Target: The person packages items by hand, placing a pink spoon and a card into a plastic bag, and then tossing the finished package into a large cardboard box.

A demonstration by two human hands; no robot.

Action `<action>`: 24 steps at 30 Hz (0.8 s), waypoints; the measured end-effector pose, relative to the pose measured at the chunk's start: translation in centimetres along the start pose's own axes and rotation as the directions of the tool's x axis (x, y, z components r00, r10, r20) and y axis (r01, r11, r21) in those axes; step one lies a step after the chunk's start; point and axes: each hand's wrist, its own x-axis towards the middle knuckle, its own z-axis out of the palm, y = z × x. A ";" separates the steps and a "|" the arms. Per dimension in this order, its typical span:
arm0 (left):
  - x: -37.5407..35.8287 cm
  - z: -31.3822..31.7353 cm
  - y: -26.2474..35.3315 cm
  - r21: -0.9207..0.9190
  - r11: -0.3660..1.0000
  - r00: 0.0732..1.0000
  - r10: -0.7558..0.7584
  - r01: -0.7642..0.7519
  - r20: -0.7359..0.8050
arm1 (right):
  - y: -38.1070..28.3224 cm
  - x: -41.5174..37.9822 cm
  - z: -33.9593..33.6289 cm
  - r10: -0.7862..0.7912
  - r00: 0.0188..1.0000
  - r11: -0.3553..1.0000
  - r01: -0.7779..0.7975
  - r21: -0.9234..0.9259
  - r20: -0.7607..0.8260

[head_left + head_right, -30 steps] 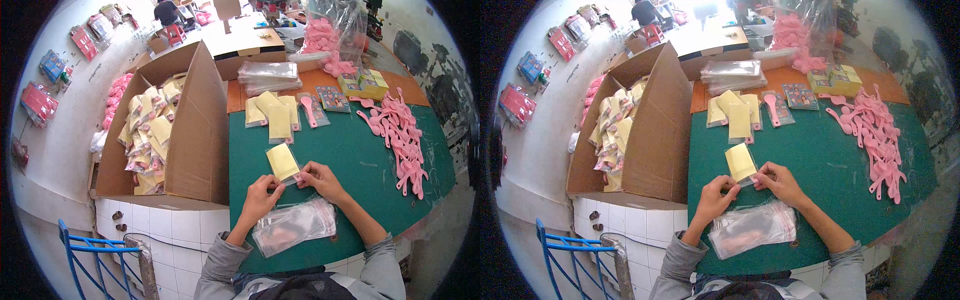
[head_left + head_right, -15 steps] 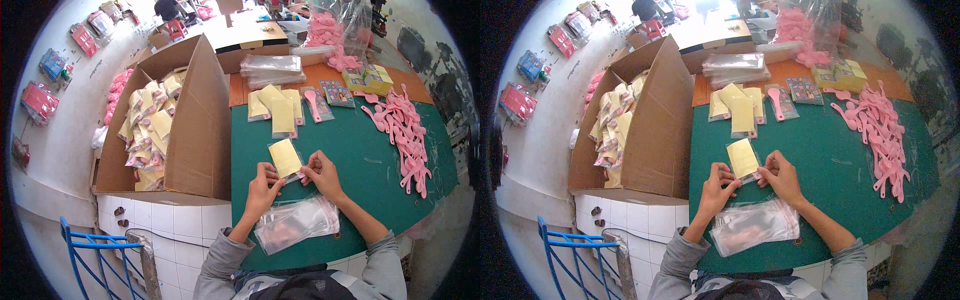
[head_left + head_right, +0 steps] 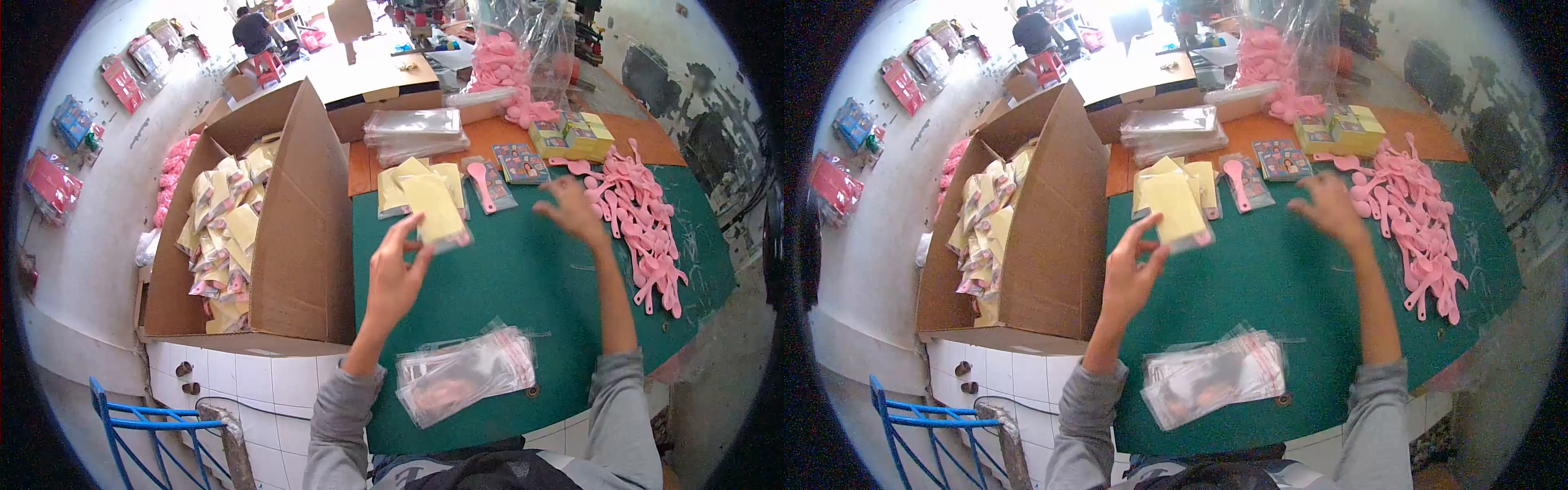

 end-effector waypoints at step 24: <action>-9.3 3.7 -0.3 0.053 0.991 0.911 0.088 -0.120 0.403 | 1.5 -6.7 -1.6 0.082 0.965 0.989 -0.109 0.098 0.247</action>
